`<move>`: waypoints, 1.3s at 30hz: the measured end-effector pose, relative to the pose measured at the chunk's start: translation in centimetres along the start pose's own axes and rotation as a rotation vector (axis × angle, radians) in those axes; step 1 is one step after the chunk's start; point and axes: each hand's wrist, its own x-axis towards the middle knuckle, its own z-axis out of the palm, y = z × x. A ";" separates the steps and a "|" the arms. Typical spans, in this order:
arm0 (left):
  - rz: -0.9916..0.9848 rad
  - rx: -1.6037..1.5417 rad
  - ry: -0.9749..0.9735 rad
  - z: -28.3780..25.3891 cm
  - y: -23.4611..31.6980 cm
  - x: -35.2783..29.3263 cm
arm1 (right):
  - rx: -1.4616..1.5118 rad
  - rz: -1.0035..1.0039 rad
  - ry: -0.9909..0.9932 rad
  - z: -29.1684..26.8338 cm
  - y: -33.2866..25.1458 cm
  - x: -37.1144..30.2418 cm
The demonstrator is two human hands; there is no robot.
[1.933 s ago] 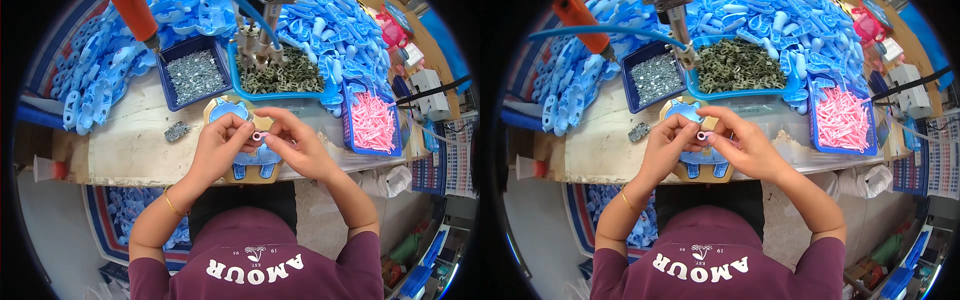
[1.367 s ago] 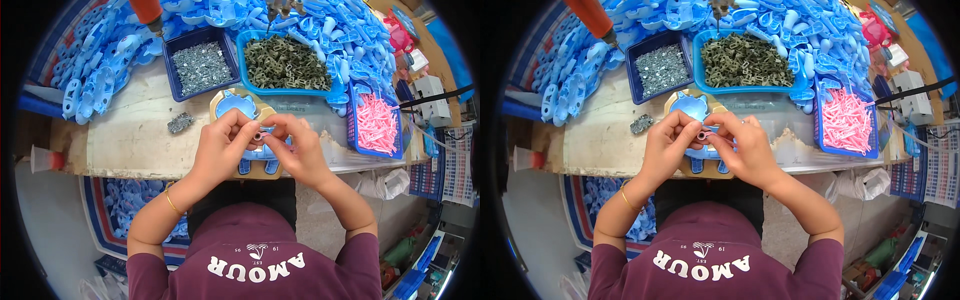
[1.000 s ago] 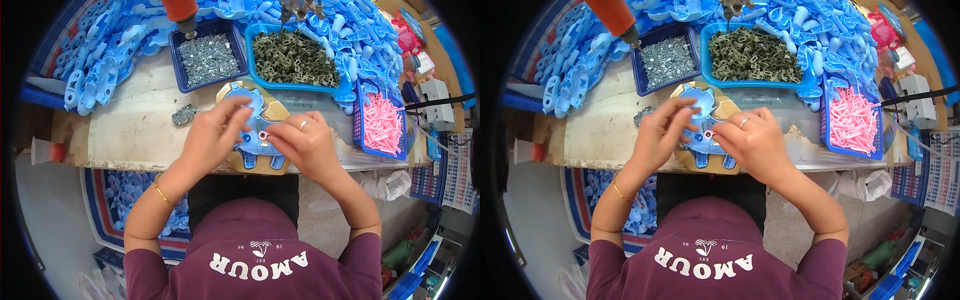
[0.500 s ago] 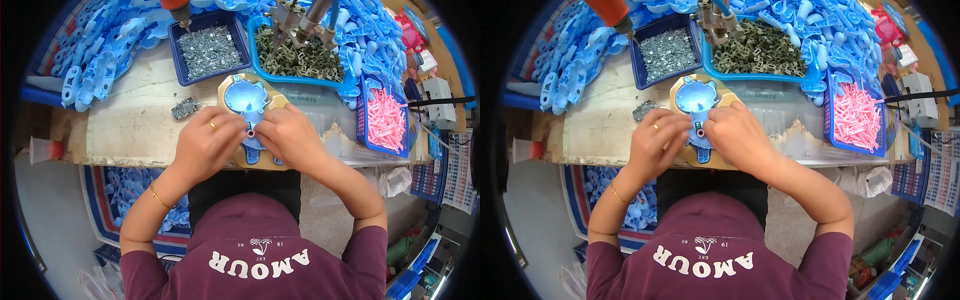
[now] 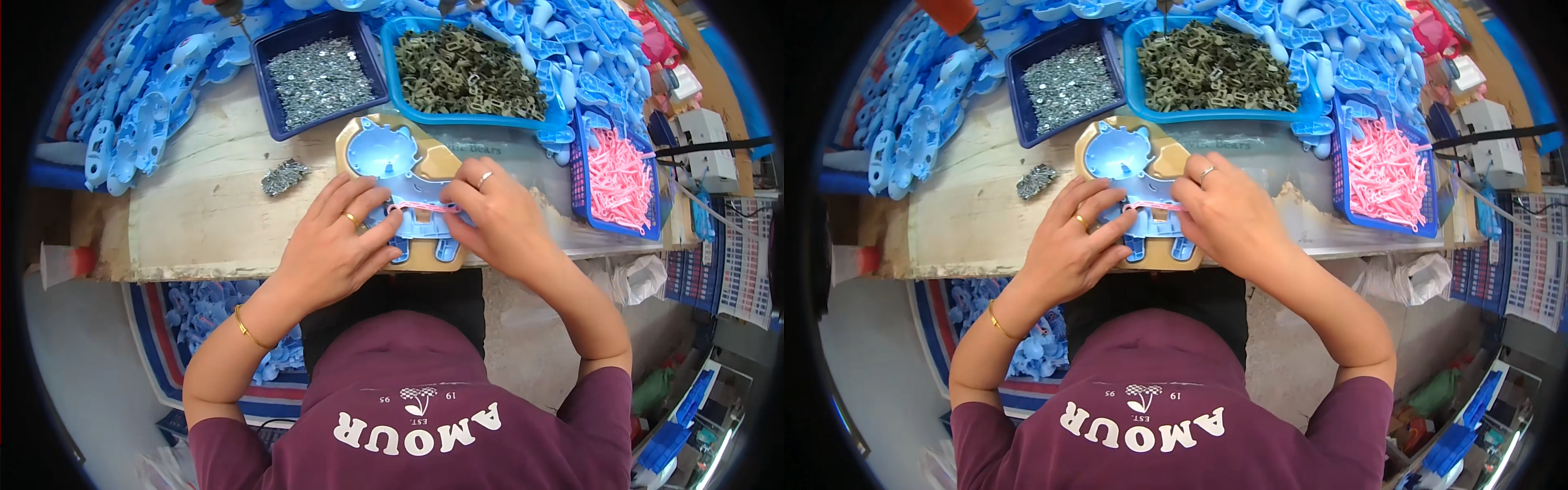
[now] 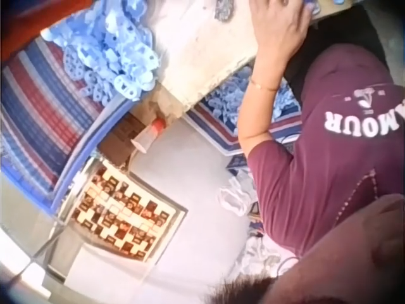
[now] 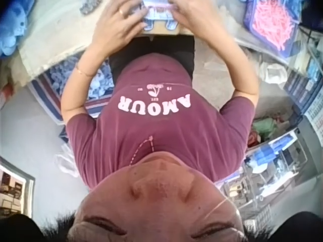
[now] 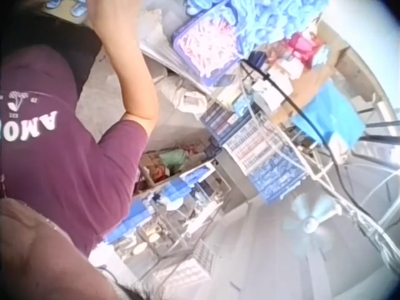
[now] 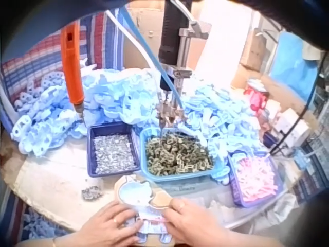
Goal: Assembling plastic hippopotamus-shaped toys by attaching components and using a handheld pneumatic screwdriver.
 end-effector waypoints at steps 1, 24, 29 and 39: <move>-0.006 -0.001 0.003 0.0 0.0 0.0 | -0.007 0.046 -0.015 -0.2 0.1 -0.3; -0.176 0.137 0.293 -2.4 -5.0 1.2 | 0.534 -0.198 0.579 -7.3 -7.7 18.1; -0.306 0.383 0.246 -3.9 -11.8 3.7 | 0.973 0.013 0.084 -9.3 -8.0 19.7; -0.247 0.228 0.012 -1.4 -15.8 7.4 | 0.929 0.295 0.041 -9.3 -6.9 16.4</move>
